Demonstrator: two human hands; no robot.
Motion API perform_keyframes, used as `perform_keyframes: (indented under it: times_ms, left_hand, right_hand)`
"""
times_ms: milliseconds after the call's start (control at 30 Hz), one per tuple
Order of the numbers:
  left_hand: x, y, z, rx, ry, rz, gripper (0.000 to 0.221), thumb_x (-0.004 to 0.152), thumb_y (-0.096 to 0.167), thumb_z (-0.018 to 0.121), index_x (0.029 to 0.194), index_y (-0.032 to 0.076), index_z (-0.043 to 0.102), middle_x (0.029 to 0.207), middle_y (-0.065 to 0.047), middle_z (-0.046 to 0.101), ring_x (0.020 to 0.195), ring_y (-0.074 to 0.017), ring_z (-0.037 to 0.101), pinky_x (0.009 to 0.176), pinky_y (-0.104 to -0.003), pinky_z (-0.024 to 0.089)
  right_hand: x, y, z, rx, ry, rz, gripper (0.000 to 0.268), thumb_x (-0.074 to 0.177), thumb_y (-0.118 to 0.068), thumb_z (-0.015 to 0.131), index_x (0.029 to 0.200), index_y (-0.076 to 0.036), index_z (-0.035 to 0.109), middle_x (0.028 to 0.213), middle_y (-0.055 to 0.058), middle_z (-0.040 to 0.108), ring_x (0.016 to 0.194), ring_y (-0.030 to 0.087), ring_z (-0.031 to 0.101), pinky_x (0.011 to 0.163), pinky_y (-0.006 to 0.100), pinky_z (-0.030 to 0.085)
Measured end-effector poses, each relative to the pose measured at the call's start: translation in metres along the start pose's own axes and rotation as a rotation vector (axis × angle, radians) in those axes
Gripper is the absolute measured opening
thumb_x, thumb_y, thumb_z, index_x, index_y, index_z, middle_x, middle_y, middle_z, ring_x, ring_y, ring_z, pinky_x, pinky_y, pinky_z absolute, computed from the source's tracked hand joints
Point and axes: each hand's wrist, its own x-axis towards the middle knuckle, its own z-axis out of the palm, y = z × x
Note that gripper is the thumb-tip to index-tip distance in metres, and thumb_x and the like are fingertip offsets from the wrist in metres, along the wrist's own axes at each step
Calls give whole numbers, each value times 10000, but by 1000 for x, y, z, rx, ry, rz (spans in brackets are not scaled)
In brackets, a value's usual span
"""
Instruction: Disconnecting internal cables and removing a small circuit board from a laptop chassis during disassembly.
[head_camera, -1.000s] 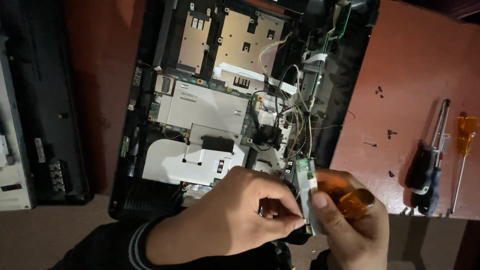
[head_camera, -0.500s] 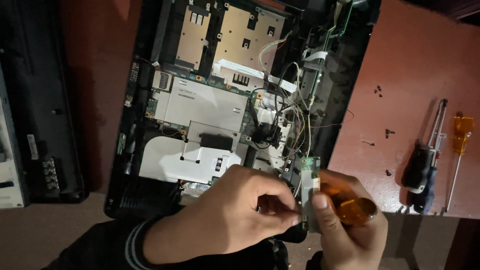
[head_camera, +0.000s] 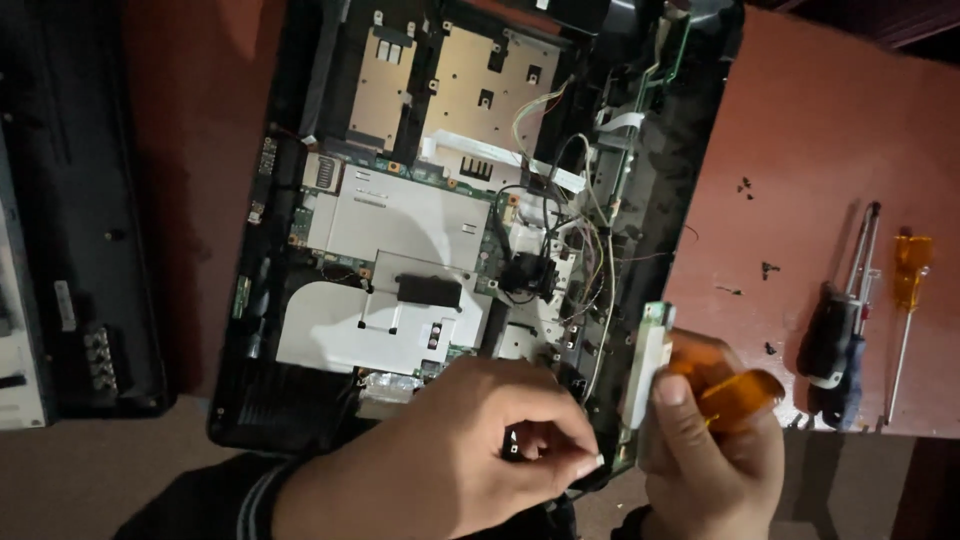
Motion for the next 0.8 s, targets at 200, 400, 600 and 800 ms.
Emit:
perform_keyframes:
  times_ms: [200,400,600,800]
  left_hand:
    - [2,2,2,-113,-58,18,71,949,76,698,884,99,715,788,-9,686,709,-118,594,678,-272,515]
    - [2,-1,7,-70,-8,49,64,905,78,714,849,108,719,742,6,660,671,-108,573,614,-270,471]
    - [2,-2,8,-95,-15,-37,59,918,113,729,859,113,733,719,21,665,651,-89,566,603,-263,468]
    - [3,5,5,-119,-47,-112,91,902,98,723,811,106,718,704,26,655,669,-82,558,630,-258,473]
  right_hand:
    - [-3,0,1,115,34,99,221,968,-148,604,1104,10,678,501,-65,380,367,31,297,338,207,157]
    - [-6,-1,3,24,70,87,259,943,-168,626,1128,2,690,482,-50,348,356,50,274,330,231,140]
    - [-5,5,-3,132,-10,106,252,972,-126,598,1147,41,667,519,-57,344,374,42,273,341,217,144]
    - [-6,15,-11,238,-60,76,284,976,-84,628,1228,40,668,727,10,570,587,92,516,534,163,349]
